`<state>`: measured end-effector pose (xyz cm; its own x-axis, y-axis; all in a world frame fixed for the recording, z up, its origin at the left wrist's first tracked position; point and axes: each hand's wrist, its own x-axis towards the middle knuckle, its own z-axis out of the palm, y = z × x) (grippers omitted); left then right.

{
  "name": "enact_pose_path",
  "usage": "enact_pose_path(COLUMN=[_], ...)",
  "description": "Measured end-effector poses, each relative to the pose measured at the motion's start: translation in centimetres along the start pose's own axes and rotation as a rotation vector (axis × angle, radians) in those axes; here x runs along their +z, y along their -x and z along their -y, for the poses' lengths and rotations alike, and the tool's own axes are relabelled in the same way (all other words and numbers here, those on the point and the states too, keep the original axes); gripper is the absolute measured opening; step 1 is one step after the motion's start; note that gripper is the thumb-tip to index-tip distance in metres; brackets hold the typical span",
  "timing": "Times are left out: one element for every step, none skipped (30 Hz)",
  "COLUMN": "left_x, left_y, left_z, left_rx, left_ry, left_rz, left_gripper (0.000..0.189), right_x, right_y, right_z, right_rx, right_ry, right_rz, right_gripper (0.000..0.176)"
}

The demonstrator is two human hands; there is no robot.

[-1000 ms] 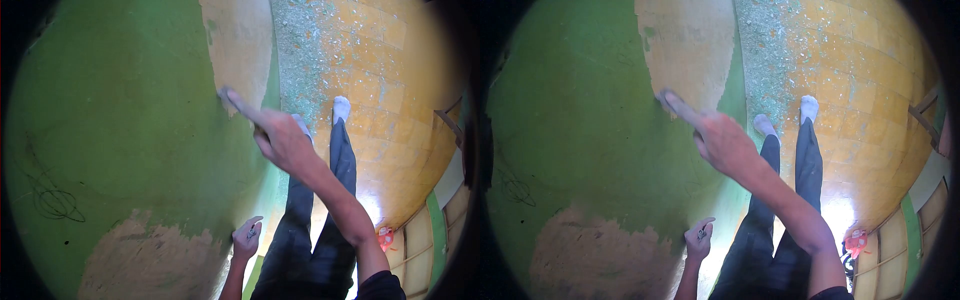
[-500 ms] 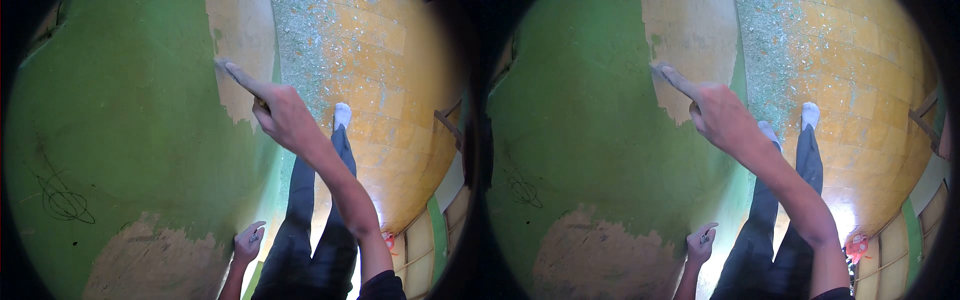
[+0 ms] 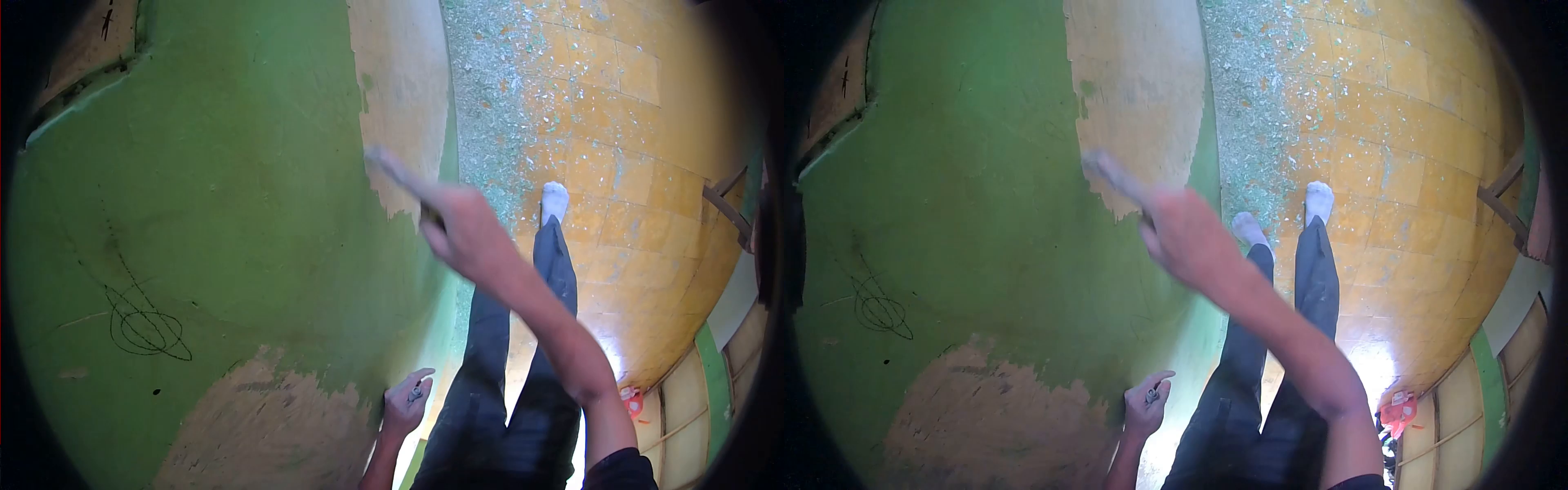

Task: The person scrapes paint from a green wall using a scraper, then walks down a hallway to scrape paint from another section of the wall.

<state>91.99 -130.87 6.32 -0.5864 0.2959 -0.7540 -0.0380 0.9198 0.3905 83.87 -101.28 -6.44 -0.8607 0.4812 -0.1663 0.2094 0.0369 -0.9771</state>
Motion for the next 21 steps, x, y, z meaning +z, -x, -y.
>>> enact_pose_path(left_x=[0.1, 0.2, 0.2, 0.1, 0.1, 0.0, -0.1, 0.0, -0.1, -0.2, -0.1, 0.1, 0.0, 0.0, -0.1, -0.1, 0.0, -0.1, -0.1, 0.2, 0.3], left_y=[-0.3, -0.4, -0.5, -0.2, -0.3, -0.4, -0.3, -0.2, -0.3, -0.4, -0.5, -0.7, -0.6, -0.5, -0.6, -0.7, -0.9, -0.6, -0.5, -0.8, -0.8], left_z=[0.0, -0.3, -0.5, -0.7, -0.8, -0.8, -0.8, -0.8, -0.7, -0.8, -0.8, -0.8, -0.7, -0.8, -0.7, -1.0, -1.1, -1.1, -1.0, -0.8, -0.7], left_rx=[0.022, 0.039, 0.054, 0.039, 0.035, 0.031, 0.022, 0.014, 0.01, 0.017, 0.023, 0.03, 0.015, 0.0, -0.008, 0.007, 0.017, 0.02, 0.031, 0.052, 0.067], left_ry=[-0.003, -0.008, -0.015, -0.007, 0.006, 0.02, 0.022, 0.024, 0.017, 0.007, 0.002, -0.004, -0.005, -0.004, -0.002, -0.001, 0.003, -0.001, -0.001, 0.006, 0.007], left_rz=[-0.011, -0.019, -0.031, -0.028, -0.03, -0.025, -0.022, -0.017, -0.012, -0.015, -0.016, -0.02, -0.013, -0.005, 0.0, -0.009, -0.014, -0.012, -0.021, -0.033, -0.043], left_gripper=[0.015, 0.015, 0.015, 0.015, 0.015, 0.015, 0.015, 0.015, 0.015, 0.015, 0.015, 0.015, 0.015, 0.015, 0.015, 0.015, 0.015, 0.014, 0.014, 0.014, 0.014], right_x=[-0.3, -1.5, -1.4, -1.0, -0.7, 0.3, 1.0, 1.0, 0.1, -0.7, -1.5, -1.9, -1.8, -0.9, 0.8, 1.0, 1.1, 0.5, -0.5, -1.6, -1.4], right_y=[-1.9, -4.4, -4.2, -3.6, -3.1, -1.7, -0.5, 0.1, -1.1, -2.4, -3.6, -4.9, -5.2, -3.6, -0.8, 0.0, 0.8, 0.7, -0.4, -1.4, -0.7], right_z=[-0.6, -0.1, -0.1, 0.1, 0.3, 0.0, 0.1, -0.2, 0.0, 0.1, 0.3, 0.0, -0.1, -0.3, -0.6, -0.6, -0.6, -0.3, 0.2, 0.7, 0.5], right_rx=[-0.023, -0.025, -0.033, -0.04, -0.057, -0.082, -0.107, -0.067, -0.045, -0.023, -0.002, -0.012, -0.015, -0.047, -0.085, -0.082, -0.08, -0.026, 0.03, 0.082, 0.099], right_ry=[-0.007, 0.011, 0.0, -0.01, -0.013, -0.036, -0.059, -0.044, -0.032, -0.019, -0.005, 0.033, 0.067, 0.019, -0.025, -0.04, -0.054, -0.042, 0.004, 0.053, 0.045], right_rz=[-0.036, -0.035, -0.047, -0.059, -0.076, -0.101, -0.126, -0.084, -0.06, -0.036, -0.012, -0.02, -0.03, -0.058, -0.089, -0.075, -0.061, -0.011, 0.061, 0.135, 0.142], right_gripper=[0.083, 0.083, 0.082, 0.082, 0.082, 0.082, 0.083, 0.083, 0.084, 0.085, 0.086, 0.086, 0.086, 0.086, 0.086, 0.085, 0.085, 0.084, 0.084, 0.084, 0.084])
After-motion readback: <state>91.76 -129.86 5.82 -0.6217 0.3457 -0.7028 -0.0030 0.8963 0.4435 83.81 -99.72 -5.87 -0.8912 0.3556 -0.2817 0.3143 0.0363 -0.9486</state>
